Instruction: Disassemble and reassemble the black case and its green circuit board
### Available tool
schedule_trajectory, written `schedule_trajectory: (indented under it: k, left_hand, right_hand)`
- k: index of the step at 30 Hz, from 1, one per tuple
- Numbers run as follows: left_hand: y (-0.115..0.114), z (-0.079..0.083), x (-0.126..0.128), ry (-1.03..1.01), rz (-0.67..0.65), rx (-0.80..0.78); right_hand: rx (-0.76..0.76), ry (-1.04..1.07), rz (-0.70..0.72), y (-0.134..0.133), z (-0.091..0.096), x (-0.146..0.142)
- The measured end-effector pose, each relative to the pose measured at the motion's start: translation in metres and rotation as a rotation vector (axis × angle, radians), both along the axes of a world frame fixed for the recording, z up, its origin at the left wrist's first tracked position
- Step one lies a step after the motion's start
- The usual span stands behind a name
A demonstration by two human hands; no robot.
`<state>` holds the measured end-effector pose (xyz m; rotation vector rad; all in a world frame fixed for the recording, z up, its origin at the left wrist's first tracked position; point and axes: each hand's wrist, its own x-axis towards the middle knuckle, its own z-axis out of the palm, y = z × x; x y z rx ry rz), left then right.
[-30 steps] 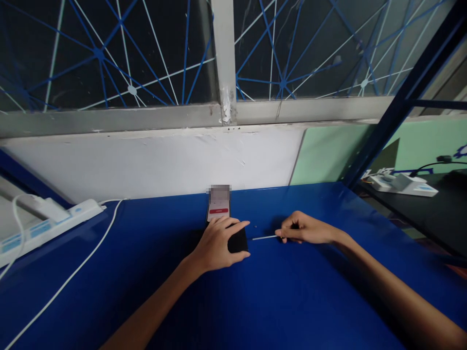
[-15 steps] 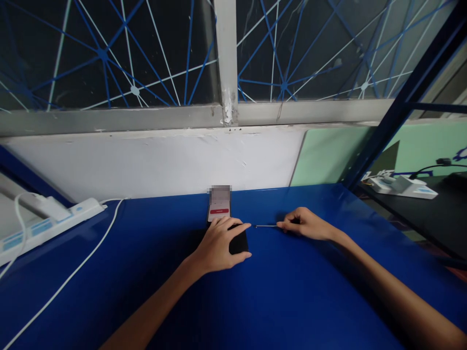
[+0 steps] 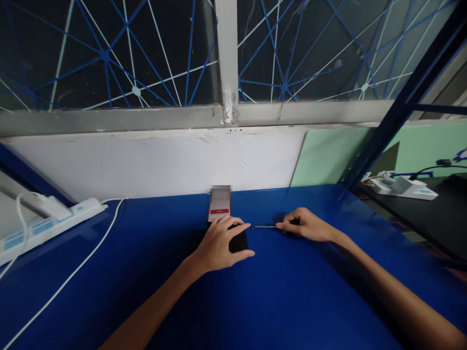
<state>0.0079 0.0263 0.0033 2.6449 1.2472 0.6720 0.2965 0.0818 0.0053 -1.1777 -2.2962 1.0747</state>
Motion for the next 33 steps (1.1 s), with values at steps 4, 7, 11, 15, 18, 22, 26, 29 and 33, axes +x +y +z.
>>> schedule_trajectory:
  k: [4,7,11,15,18,22,26,29,33]
  left_hand:
    - [0.002,0.0,-0.001,-0.085,0.021,0.006]
    - [0.004,-0.001,-0.001,-0.149,0.018,-0.003]
    - [0.006,-0.001,-0.001,-0.215,0.013,0.0]
    - [0.008,-0.002,-0.001,-0.233,-0.003,0.004]
    - [0.009,-0.002,-0.001,-0.245,-0.011,-0.021]
    - [0.009,-0.002,-0.001,-0.251,-0.01,-0.031]
    - [0.008,-0.001,0.0,-0.244,-0.006,-0.019]
    - [0.008,-0.001,0.0,-0.23,-0.008,0.001]
    - [0.008,-0.002,-0.001,-0.205,-0.009,0.03]
  right_hand:
    - [-0.051,0.064,0.012,-0.005,0.006,-0.004]
    - [-0.08,0.107,0.026,-0.01,0.011,-0.008]
    - [-0.083,0.139,0.046,-0.016,0.016,-0.013]
    - [-0.094,0.144,0.05,-0.017,0.014,-0.015]
    - [-0.099,0.147,0.056,-0.017,0.012,-0.015]
    - [-0.094,0.152,0.063,-0.017,0.013,-0.015]
    - [-0.087,0.142,0.067,-0.018,0.015,-0.015]
    - [-0.088,0.135,0.066,-0.017,0.014,-0.015]
    - [-0.076,0.133,0.07,-0.016,0.013,-0.014]
